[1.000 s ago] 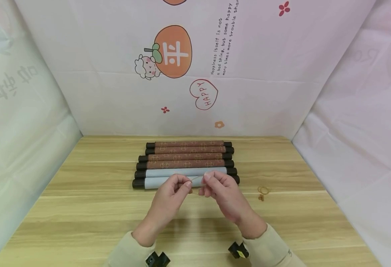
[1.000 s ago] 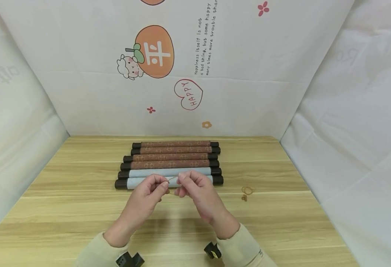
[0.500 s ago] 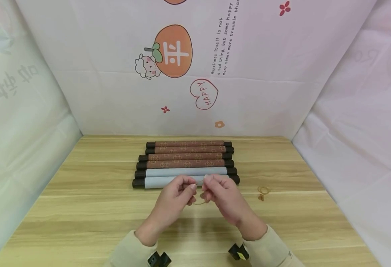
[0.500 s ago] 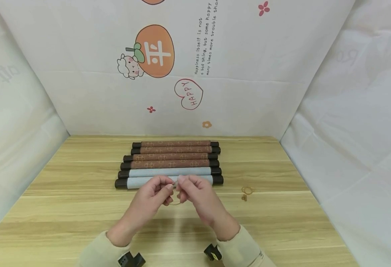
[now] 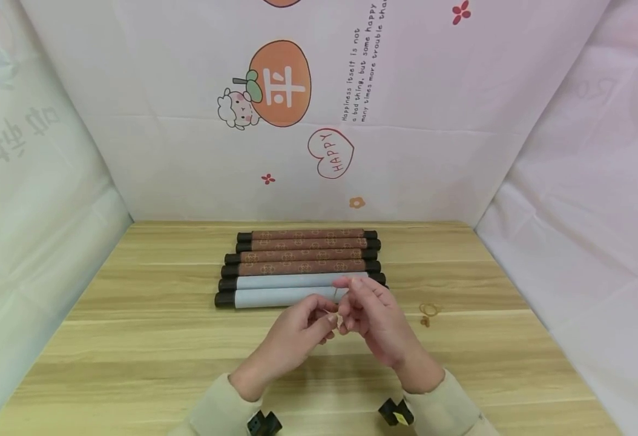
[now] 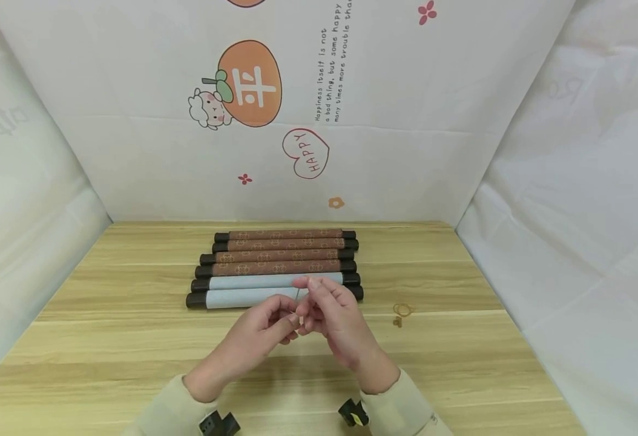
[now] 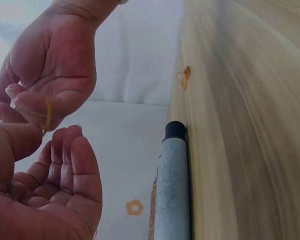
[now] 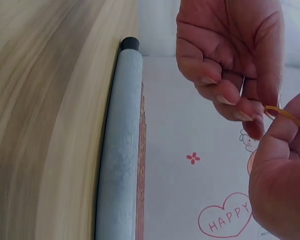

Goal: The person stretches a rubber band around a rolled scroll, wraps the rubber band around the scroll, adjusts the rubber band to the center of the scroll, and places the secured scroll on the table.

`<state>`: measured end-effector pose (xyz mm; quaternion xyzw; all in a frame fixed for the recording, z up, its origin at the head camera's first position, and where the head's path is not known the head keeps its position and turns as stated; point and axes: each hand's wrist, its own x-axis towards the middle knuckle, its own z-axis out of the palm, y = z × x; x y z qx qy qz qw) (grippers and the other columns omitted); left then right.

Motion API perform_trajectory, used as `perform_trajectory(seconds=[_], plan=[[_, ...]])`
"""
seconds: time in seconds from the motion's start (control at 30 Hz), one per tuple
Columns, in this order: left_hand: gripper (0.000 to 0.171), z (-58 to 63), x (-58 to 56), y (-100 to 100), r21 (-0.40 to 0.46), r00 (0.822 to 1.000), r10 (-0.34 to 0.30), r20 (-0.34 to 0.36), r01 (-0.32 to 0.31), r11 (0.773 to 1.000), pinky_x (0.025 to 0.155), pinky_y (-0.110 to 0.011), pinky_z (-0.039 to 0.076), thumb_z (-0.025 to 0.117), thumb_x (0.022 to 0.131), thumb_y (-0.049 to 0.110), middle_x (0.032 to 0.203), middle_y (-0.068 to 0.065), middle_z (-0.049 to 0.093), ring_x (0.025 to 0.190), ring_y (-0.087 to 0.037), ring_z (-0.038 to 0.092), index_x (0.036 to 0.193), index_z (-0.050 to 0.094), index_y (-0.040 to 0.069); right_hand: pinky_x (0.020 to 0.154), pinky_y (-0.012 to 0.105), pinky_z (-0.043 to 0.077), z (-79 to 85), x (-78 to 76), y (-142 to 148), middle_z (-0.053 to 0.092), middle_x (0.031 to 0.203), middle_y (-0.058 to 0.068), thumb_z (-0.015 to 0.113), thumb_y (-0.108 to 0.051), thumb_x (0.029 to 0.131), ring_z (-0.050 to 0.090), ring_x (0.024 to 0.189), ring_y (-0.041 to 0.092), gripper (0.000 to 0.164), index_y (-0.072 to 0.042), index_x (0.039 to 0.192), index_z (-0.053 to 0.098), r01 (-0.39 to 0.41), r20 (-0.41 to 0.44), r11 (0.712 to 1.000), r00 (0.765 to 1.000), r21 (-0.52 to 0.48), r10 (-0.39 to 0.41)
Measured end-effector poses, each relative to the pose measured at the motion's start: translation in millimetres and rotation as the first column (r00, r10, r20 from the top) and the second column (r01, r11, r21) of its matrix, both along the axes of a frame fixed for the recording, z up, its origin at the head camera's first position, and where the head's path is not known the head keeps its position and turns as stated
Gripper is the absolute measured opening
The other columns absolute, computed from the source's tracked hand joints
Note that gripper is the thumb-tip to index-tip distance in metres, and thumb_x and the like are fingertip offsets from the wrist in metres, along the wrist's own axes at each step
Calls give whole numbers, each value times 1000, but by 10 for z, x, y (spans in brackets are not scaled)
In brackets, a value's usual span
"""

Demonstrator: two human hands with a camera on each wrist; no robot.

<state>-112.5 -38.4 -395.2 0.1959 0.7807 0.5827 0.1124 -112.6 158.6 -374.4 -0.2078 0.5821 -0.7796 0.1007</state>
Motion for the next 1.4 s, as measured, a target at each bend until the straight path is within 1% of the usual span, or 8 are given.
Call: perform_trajectory(seconds=[0.23,0.37,0.43,0.6,0.77,0.9,1.17,1.4], plan=[[32,31,-108,-61,-173,987,30,-156,-57,983,85,-33,56,60,105,35,110,2,70,98,-13,66,129,64,13,70,29,60,35,-3,142,70,91,-5,40,-38,113,60,67,8,36,-18,134,61,95,23,986,995,133,-99],[45,45,-222,-88,-314,964,10,-266,-97,944,95,-42,56,66,101,36,124,-4,70,111,-19,68,137,61,10,73,31,61,52,5,235,71,95,-5,41,-42,113,60,69,9,41,-16,140,58,149,21,974,988,171,-155],[55,55,-285,-95,-404,949,-23,-315,-112,908,99,-46,55,70,99,39,131,-8,68,118,-24,66,142,58,9,74,31,61,57,10,274,72,96,-5,41,-42,112,60,70,9,43,-14,142,56,165,22,971,985,175,-171],[80,40,-459,-70,-607,911,-130,-391,-150,780,104,-49,52,74,93,51,142,-15,62,126,-32,61,154,47,6,75,31,61,53,21,343,73,99,-5,39,-43,113,61,71,8,49,-10,147,52,184,8,968,982,172,-188],[92,-6,-630,-8,-736,900,-207,-384,-163,657,109,-49,50,78,89,54,144,-21,58,129,-37,58,156,43,2,75,31,62,40,20,386,73,100,-6,37,-43,113,61,72,8,54,-4,150,47,201,4,965,979,167,-204],[90,-68,-739,24,-789,890,-247,-383,-176,589,111,-50,47,81,87,52,144,-22,57,131,-37,57,152,47,0,75,31,62,28,17,413,74,100,-5,37,-44,113,62,73,8,56,-3,150,44,215,26,963,975,164,-222],[86,-217,-901,35,-801,881,-240,-407,-218,557,105,-53,51,86,84,49,145,-20,57,128,-38,57,147,52,1,76,31,62,21,21,451,75,100,-5,38,-46,112,64,73,9,62,1,153,39,234,54,957,968,172,-246],[80,-323,-965,46,-813,867,-250,-430,-252,525,104,-53,51,85,84,51,142,-19,58,126,-37,57,143,56,5,76,30,62,2,16,467,75,100,-5,38,-46,112,63,74,9,56,-5,150,44,224,64,960,969,165,-238]])
